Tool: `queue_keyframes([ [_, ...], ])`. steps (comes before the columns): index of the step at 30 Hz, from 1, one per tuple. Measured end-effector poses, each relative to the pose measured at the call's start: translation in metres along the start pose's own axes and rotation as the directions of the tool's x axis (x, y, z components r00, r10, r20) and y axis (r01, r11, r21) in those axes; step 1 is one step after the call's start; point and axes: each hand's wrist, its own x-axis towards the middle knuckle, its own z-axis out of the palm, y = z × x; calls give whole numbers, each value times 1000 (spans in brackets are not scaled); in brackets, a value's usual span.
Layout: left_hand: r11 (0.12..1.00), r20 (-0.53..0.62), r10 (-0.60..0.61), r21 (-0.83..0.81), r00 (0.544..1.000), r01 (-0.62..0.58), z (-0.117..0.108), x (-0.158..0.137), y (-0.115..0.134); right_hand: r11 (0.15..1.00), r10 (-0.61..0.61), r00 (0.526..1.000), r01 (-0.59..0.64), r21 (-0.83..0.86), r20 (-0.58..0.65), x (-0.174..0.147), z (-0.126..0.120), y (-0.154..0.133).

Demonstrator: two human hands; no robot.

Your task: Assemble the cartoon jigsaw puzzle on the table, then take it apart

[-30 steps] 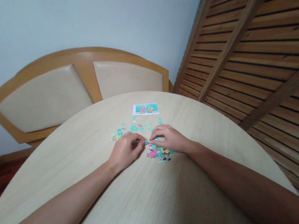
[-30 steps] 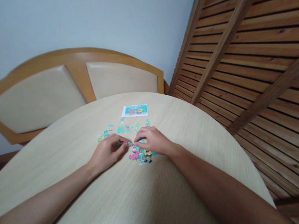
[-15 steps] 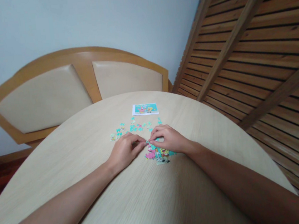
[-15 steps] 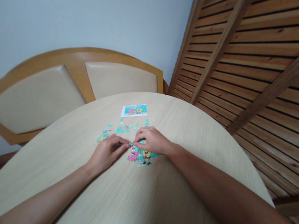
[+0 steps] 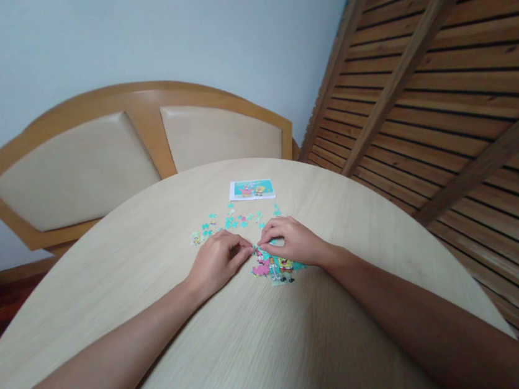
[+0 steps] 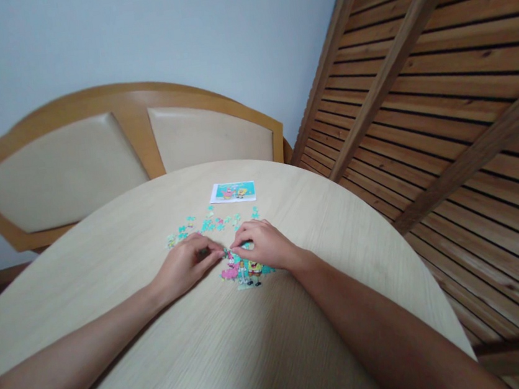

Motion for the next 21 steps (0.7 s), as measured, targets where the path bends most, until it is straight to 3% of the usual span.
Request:
queue_keyframes([
  [13, 994, 40, 48, 100, 998, -52, -3, 1, 5, 1000, -9, 1000, 9, 4, -6, 0, 0, -1],
  [21, 973, 75, 171, 145, 982, -181, -4, -1, 6, 1000, -14, 1000, 14, 5, -9, 0, 1, 0],
])
